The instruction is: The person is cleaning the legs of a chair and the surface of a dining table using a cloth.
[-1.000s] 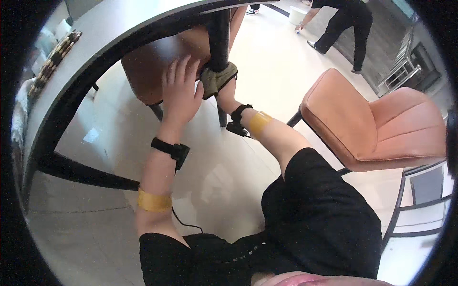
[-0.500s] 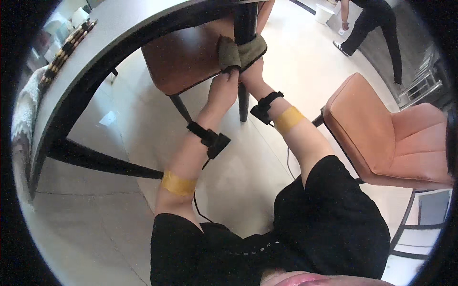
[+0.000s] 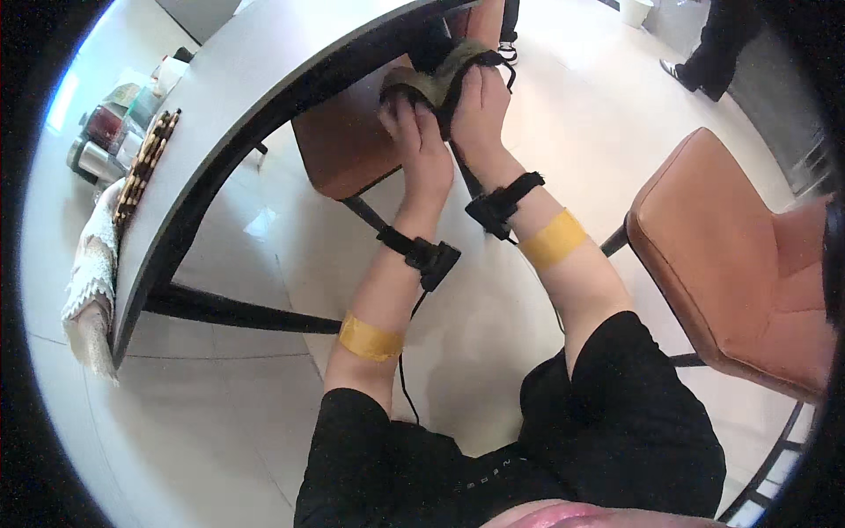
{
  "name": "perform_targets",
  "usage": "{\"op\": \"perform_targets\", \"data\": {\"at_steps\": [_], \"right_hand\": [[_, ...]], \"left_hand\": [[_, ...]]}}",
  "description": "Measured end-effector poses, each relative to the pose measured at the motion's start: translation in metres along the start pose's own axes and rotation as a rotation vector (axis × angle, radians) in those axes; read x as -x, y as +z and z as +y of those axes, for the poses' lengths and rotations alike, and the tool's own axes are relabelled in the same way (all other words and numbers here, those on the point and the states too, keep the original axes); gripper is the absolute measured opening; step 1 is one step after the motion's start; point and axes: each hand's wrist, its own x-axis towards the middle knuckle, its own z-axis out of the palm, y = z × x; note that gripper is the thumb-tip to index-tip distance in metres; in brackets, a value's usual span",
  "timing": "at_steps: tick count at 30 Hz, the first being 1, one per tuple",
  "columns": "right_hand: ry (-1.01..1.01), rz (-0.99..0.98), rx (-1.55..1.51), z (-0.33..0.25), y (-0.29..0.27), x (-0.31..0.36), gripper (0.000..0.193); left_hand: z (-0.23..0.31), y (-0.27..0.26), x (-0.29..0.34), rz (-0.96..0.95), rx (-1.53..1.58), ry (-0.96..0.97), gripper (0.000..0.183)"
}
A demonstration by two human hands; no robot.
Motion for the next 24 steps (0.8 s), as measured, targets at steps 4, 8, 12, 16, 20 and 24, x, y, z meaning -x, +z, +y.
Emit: {"op": "perform_targets", "data": {"at_steps": [4,8,12,16,20,24], "right_hand": [[0.475,-0.085,-0.056,-0.046,0.006,-0.034,0.034],[0.540,-0.101,-0.116,-0.055,0.008,-0.038,0.031],[0.315,0.118,-0.017,-0.060,0.001,-0.034,0.025],[0.310,0.079,-0.036,-0.060,0.017,-0.021,0.020],[0.119,0.099,-0.046,-0.052,0.015,-0.008,0.018],[0.222,-0.006,-0.092,-0.040,0.009,0.001,0.027]], "left_hand": [[0.028,-0.008,-0.027,0.127,0.139,-0.188,0.057],[0.029,-0.009,-0.045,-0.002,0.608,-0.465,0.054],[0.037,-0.009,-0.048,-0.042,0.660,-0.570,0.058],[-0.010,-0.025,-0.045,-0.284,-0.222,-0.368,0.055],[-0.042,-0.014,-0.021,0.259,0.019,-0.474,0.039],[0.022,-0.029,-0.010,0.006,-0.040,-0.547,0.038]]}}
